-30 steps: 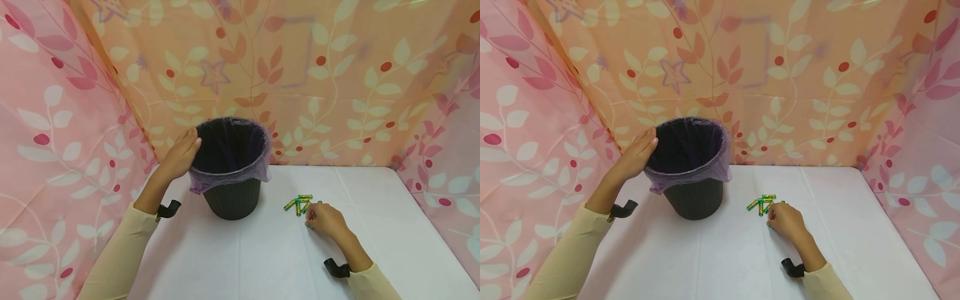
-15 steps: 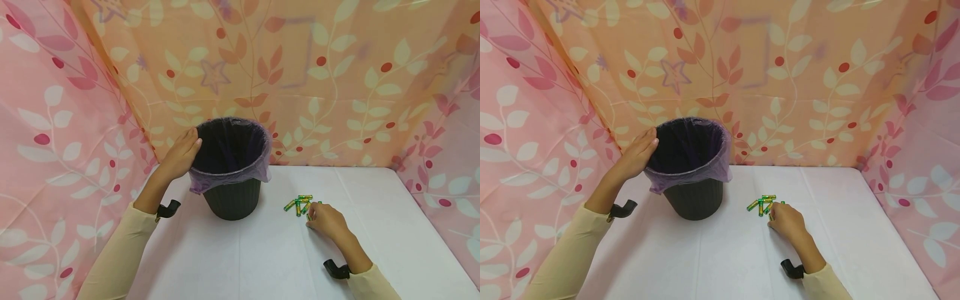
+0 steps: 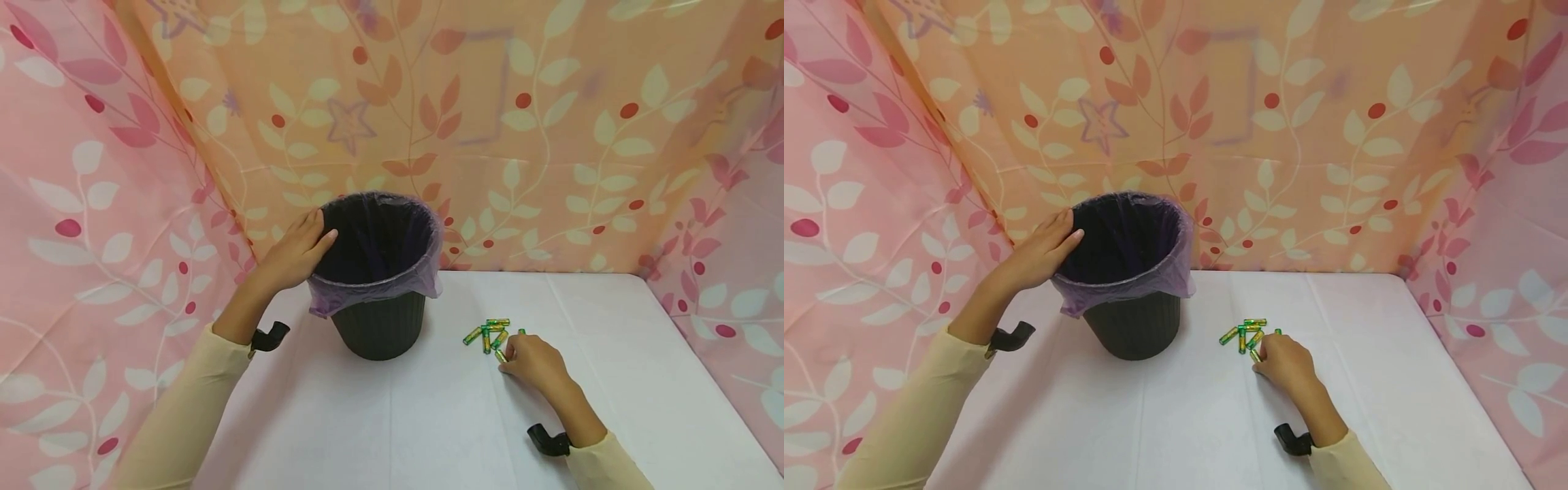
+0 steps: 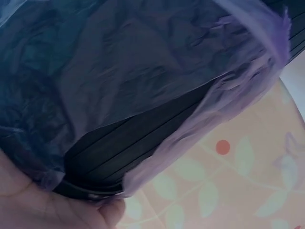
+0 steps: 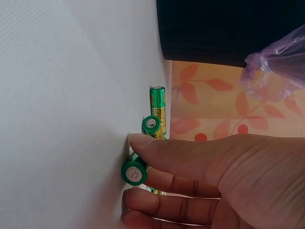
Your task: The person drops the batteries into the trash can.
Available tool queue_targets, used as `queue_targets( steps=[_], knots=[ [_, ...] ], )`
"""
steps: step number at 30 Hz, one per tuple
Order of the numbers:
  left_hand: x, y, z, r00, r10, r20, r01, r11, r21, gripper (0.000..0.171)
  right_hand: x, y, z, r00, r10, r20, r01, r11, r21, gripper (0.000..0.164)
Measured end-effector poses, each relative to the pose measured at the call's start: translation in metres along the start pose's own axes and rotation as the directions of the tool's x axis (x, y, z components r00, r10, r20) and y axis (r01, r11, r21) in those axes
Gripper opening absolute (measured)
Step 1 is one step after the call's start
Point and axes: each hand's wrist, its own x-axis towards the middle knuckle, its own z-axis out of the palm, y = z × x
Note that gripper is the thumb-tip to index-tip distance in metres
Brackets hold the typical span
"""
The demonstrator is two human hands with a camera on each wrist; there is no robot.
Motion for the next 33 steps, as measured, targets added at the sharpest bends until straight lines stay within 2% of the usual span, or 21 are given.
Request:
queue_targets(
  steps=[3, 6, 16, 24, 33],
  knots=[
    [0.002, 0.003, -0.005, 0.999, -0.006, 0.044, 0.005, 1.000, 0.013, 0.081, 0.000, 0.000, 0.000, 1.000, -0.003, 0.000, 0.003, 1.000, 0.000, 0.021],
    [0.004, 0.007, -0.008, 0.998, -0.015, 0.060, 0.014, 1.000, 0.014, 0.082, -0.001, 0.001, -0.001, 1.000, -0.001, 0.003, 0.001, 1.000, 0.003, 0.021],
    [0.008, 0.016, -0.009, 0.999, 0.017, 0.038, -0.019, 0.998, 0.064, 0.073, -0.003, -0.002, -0.002, 1.000, -0.025, -0.018, 0.025, 1.000, 0.004, 0.020],
    [0.005, 0.015, -0.007, 0.998, 0.035, 0.050, -0.040, 0.994, 0.099, 0.074, -0.003, -0.001, -0.002, 0.999, -0.036, -0.029, 0.036, 0.999, 0.006, 0.021],
    [0.005, 0.011, -0.001, 0.999, 0.024, 0.037, -0.028, 0.992, 0.121, 0.074, -0.003, 0.000, -0.001, 0.999, -0.039, -0.018, 0.039, 0.999, 0.009, 0.018]
  ],
)
